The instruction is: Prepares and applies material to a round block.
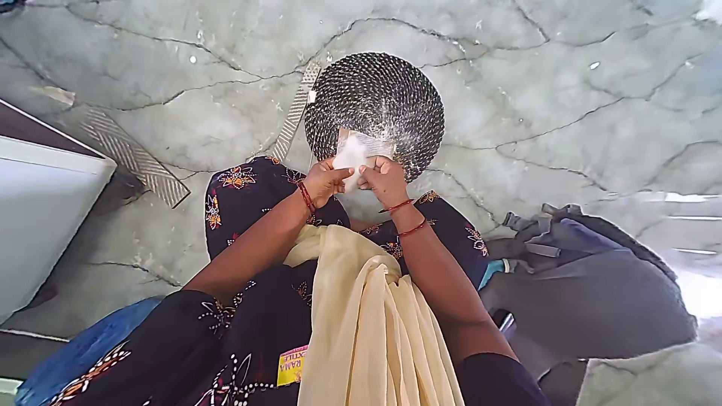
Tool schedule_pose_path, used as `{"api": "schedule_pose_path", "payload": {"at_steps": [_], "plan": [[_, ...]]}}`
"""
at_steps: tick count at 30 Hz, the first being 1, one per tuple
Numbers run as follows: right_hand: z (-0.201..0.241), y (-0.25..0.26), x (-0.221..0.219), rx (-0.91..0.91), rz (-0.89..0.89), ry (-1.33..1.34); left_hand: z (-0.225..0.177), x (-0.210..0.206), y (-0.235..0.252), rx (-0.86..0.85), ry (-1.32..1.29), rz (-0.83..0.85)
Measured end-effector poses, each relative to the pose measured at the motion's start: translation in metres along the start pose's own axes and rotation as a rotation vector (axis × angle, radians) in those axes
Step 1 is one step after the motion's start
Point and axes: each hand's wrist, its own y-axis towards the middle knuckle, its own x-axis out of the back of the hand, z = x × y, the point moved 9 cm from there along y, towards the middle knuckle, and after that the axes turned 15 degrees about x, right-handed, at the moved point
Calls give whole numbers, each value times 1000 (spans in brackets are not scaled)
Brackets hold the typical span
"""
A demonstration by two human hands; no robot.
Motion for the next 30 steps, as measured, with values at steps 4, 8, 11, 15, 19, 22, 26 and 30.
{"api": "schedule_pose_path", "payload": {"at_steps": [4, 8, 11, 15, 19, 22, 26, 30], "plan": [[-7, -1, 6, -129, -63, 193, -1, 7, 0, 29, -65, -66], [-14, -1, 20, -233, -227, 404, -2, 7, 2, 28, -133, 3], [-11, -2, 19, -219, -207, 369, -2, 5, 2, 13, -134, 1], [1, -2, 6, -12, -21, -46, -4, 6, 1, -16, -118, -26], [-5, -1, 4, -40, -23, -129, -5, 4, 0, -36, -68, -9], [-8, 0, 14, -148, -108, 127, -5, 4, 1, -24, -84, -17], [-9, -2, 25, -237, -216, 328, -7, 7, 2, -16, -138, -21], [-7, 0, 23, -171, -198, 294, -5, 4, 2, 4, -140, 36]]}}
